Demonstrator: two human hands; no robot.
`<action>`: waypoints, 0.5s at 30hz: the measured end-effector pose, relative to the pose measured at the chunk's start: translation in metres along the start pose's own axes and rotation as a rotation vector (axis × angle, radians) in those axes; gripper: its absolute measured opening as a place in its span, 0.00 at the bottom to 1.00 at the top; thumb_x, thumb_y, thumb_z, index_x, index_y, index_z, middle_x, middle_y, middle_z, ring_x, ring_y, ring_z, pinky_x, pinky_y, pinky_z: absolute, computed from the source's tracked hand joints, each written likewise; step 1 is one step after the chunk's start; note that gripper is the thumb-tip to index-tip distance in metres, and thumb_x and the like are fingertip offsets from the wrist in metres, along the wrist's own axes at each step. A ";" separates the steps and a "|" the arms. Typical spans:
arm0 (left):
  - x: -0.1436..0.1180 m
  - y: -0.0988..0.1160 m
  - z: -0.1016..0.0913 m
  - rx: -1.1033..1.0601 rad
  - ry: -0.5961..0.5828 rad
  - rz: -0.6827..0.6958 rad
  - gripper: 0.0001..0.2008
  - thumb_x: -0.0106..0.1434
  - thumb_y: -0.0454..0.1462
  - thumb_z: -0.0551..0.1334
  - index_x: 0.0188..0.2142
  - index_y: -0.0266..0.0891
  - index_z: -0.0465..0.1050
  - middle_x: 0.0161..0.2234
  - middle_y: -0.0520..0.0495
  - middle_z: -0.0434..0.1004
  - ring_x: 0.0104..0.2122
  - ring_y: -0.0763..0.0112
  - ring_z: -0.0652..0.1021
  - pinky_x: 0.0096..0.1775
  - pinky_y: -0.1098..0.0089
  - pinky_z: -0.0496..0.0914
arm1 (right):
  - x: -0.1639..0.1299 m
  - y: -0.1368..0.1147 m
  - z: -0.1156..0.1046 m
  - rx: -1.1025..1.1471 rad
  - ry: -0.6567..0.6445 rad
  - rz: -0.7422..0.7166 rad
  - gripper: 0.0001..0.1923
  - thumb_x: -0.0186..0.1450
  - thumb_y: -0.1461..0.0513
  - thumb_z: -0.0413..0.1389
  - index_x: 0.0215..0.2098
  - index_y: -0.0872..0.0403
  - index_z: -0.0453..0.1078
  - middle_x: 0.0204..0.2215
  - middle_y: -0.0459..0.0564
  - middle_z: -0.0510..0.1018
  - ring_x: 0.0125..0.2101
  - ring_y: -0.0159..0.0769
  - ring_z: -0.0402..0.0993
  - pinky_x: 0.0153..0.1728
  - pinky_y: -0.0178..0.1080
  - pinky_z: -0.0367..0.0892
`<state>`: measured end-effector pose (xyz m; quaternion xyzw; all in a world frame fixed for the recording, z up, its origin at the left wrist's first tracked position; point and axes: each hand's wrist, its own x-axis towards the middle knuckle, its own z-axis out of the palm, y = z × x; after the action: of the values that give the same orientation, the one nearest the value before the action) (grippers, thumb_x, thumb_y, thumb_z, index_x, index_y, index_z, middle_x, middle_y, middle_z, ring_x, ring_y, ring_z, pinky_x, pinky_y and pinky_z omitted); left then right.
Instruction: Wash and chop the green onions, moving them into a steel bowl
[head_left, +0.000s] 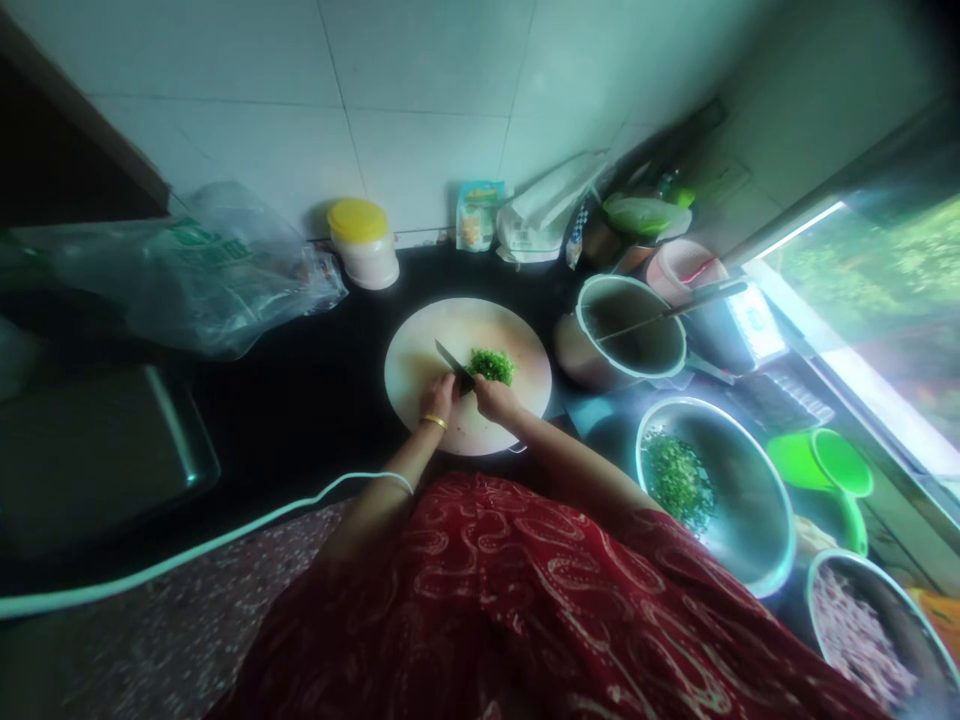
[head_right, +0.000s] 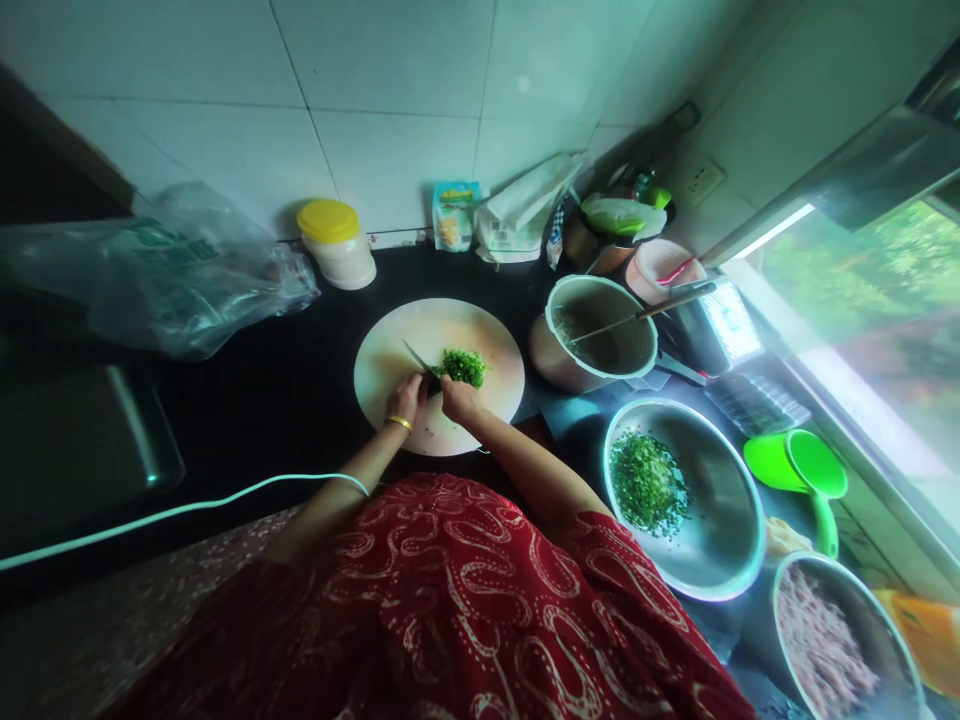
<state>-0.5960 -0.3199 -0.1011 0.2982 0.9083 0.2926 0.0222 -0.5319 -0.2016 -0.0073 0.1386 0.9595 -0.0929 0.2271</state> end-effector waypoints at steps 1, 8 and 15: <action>0.002 0.001 -0.001 0.005 0.002 -0.032 0.14 0.69 0.37 0.49 0.41 0.37 0.73 0.38 0.41 0.77 0.39 0.64 0.76 0.40 0.66 0.68 | 0.000 0.000 0.000 0.005 -0.001 0.000 0.22 0.66 0.69 0.41 0.57 0.56 0.59 0.43 0.61 0.78 0.45 0.47 0.76 0.42 0.45 0.68; 0.010 0.006 -0.012 0.010 -0.033 -0.091 0.14 0.70 0.38 0.48 0.39 0.38 0.72 0.35 0.42 0.76 0.36 0.64 0.76 0.37 0.66 0.67 | 0.001 0.000 -0.001 0.008 -0.023 0.003 0.23 0.66 0.69 0.41 0.59 0.56 0.58 0.44 0.61 0.78 0.47 0.47 0.75 0.44 0.46 0.67; 0.001 -0.003 -0.019 0.110 -0.175 0.230 0.11 0.61 0.38 0.61 0.43 0.37 0.72 0.45 0.38 0.72 0.44 0.59 0.74 0.45 0.64 0.69 | 0.001 0.001 0.000 0.038 -0.014 -0.005 0.22 0.67 0.66 0.41 0.58 0.57 0.58 0.44 0.63 0.78 0.46 0.49 0.75 0.43 0.46 0.67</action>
<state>-0.6018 -0.3309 -0.0870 0.4252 0.8775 0.2160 0.0512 -0.5326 -0.2003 -0.0078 0.1399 0.9562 -0.1124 0.2311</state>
